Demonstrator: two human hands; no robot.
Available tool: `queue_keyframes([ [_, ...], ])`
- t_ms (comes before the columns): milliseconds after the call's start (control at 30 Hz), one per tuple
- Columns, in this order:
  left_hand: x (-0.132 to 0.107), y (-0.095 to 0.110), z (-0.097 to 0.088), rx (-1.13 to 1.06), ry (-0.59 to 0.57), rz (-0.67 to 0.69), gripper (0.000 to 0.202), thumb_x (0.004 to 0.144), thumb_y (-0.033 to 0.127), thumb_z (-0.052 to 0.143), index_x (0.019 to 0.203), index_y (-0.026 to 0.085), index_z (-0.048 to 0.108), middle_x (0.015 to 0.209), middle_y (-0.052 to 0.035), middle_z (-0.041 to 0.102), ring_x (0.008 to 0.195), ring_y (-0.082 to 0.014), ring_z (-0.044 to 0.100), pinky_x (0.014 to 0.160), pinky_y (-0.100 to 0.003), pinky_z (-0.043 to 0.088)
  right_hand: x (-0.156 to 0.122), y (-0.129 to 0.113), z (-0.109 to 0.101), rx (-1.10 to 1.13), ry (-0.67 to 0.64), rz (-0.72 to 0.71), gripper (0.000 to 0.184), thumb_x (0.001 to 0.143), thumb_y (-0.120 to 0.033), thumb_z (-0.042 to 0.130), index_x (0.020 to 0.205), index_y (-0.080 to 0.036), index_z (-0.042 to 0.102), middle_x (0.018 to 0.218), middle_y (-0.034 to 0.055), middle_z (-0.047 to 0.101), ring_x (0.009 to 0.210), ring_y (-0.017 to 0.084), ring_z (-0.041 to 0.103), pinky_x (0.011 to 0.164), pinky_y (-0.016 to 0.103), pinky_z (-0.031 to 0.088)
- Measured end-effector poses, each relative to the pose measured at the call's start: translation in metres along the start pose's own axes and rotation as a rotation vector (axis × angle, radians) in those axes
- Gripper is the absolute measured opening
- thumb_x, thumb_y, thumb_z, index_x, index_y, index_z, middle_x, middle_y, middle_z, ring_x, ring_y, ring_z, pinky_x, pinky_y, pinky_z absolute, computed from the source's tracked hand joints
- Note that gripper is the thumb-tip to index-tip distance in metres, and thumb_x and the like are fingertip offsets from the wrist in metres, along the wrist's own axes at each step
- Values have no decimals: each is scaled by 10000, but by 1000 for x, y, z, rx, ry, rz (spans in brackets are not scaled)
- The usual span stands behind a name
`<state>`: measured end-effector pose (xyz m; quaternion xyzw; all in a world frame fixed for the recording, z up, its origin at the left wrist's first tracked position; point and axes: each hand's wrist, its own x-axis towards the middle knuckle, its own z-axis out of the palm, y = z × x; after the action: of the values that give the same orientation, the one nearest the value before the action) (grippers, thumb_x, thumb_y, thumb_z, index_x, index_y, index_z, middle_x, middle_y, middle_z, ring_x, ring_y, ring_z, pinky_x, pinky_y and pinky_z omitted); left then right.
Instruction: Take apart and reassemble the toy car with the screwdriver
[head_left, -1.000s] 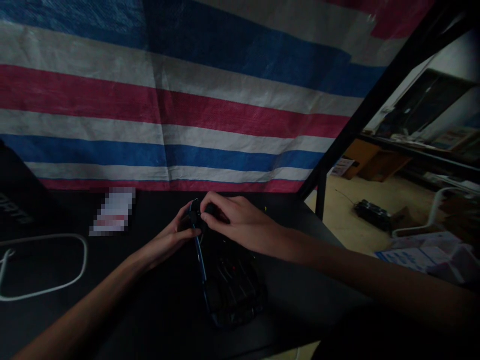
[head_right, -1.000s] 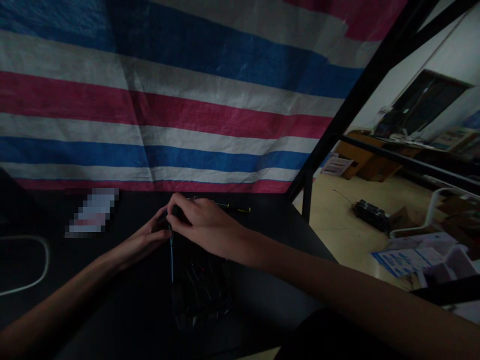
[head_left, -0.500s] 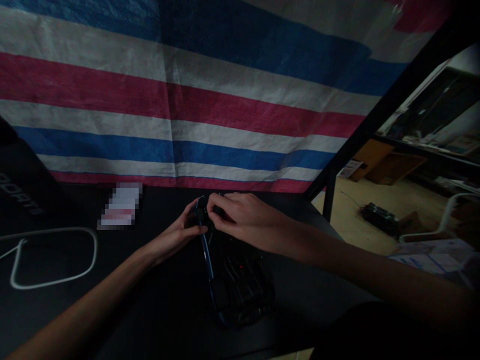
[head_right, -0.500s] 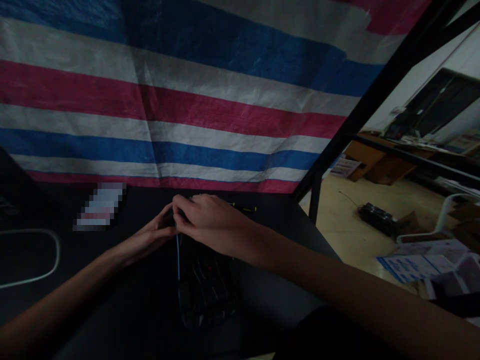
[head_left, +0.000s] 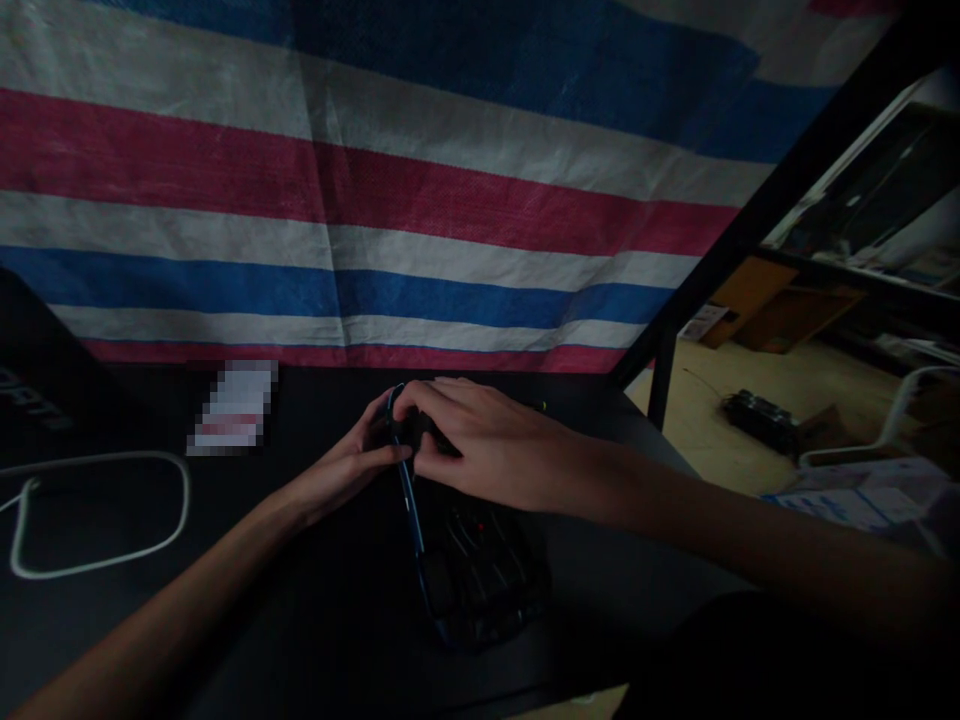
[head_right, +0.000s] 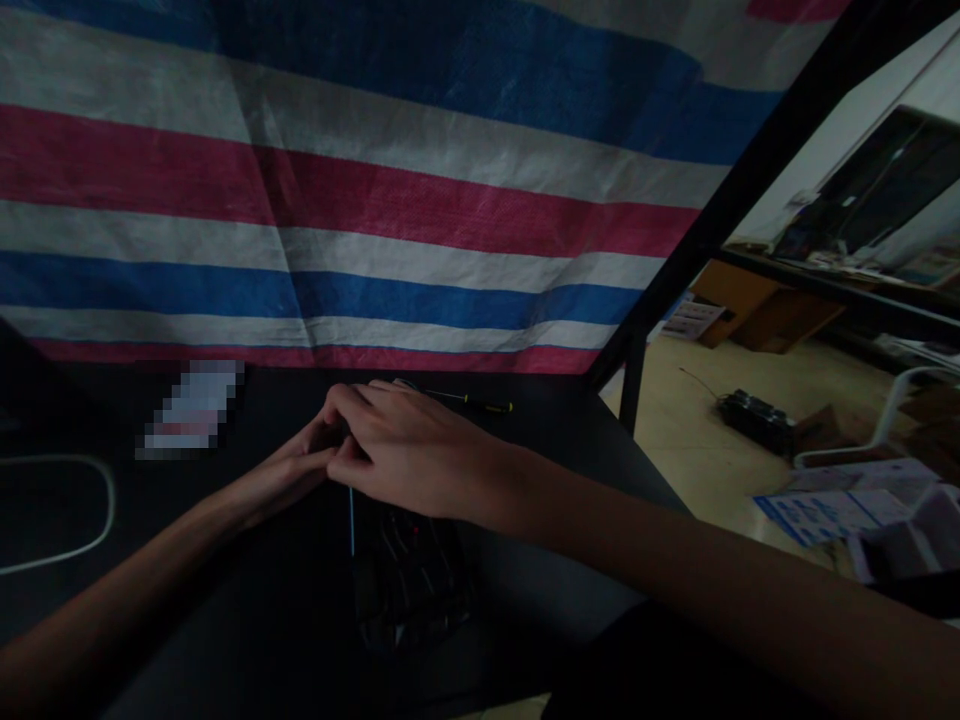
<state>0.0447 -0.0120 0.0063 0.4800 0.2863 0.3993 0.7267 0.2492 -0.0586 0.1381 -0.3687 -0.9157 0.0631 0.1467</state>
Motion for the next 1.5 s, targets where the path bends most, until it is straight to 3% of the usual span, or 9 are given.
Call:
queue_keyframes([
  [133, -1, 2, 2, 8, 7, -17, 932, 809, 142, 793, 1593, 308, 317, 1561, -117, 523, 1480, -359, 428, 1246, -535, 262, 1, 3, -5, -67, -98, 71, 205, 1035, -309, 475, 1102, -173, 613, 805, 23, 649, 692, 166, 553, 656, 310, 327],
  [300, -1, 1, 1, 26, 0, 19, 884, 804, 147, 793, 1568, 335, 388, 1524, -90, 568, 1489, -375, 419, 1235, -534, 302, 2, 8, -7, 65, -68, -66, 181, 973, -211, 544, 1141, -188, 605, 1007, 41, 685, 849, 157, 583, 739, 290, 358],
  [433, -1, 0, -1, 51, 14, -15, 881, 833, 168, 778, 1583, 356, 357, 1565, -76, 532, 1492, -354, 419, 1241, -530, 297, 2, 10, -8, 39, -112, -18, 169, 1016, -282, 509, 1112, -228, 637, 832, -10, 662, 668, 136, 526, 639, 301, 291],
  [700, 0, -2, -3, 46, -14, -1, 927, 818, 183, 798, 1600, 349, 329, 1597, -88, 500, 1508, -354, 393, 1248, -524, 282, 7, 10, -6, 64, -121, -5, 183, 1028, -288, 492, 1050, -209, 656, 818, -2, 646, 697, 136, 538, 652, 292, 302],
  [867, 0, -3, -5, 55, -31, 18, 926, 813, 189, 812, 1594, 362, 346, 1585, -77, 518, 1526, -363, 364, 1252, -517, 276, 4, 16, -6, 166, -71, -77, 140, 953, -201, 579, 1089, -195, 614, 1024, 43, 651, 911, 161, 576, 770, 274, 381],
  [1000, 0, -4, -5, 56, -10, 2, 929, 816, 174, 803, 1598, 367, 340, 1595, -69, 507, 1516, -352, 385, 1261, -519, 257, 8, 17, -6, 185, -158, -23, 132, 1025, -265, 511, 1042, -210, 631, 849, -2, 640, 710, 136, 547, 667, 283, 336],
  [1167, -1, -3, -3, 50, -15, 24, 948, 810, 169, 806, 1613, 342, 333, 1590, -103, 509, 1531, -377, 351, 1252, -549, 263, 6, 14, -4, 227, -96, -85, 162, 932, -203, 607, 1093, -220, 612, 1009, 16, 665, 830, 138, 574, 699, 269, 354],
  [1333, -2, -3, -6, 65, -42, -3, 931, 860, 175, 762, 1628, 383, 278, 1614, -76, 486, 1515, -337, 393, 1259, -529, 258, 1, 17, -4, 185, -119, 54, 166, 1015, -315, 554, 959, -207, 666, 731, -32, 622, 629, 108, 519, 636, 280, 304],
  [1500, 1, -7, -10, 83, -36, 20, 922, 823, 204, 813, 1602, 371, 348, 1555, -76, 556, 1516, -366, 386, 1246, -511, 304, 0, 12, -1, 175, -26, -7, 159, 922, -225, 629, 1078, -200, 633, 957, 7, 678, 797, 132, 576, 675, 272, 331],
])
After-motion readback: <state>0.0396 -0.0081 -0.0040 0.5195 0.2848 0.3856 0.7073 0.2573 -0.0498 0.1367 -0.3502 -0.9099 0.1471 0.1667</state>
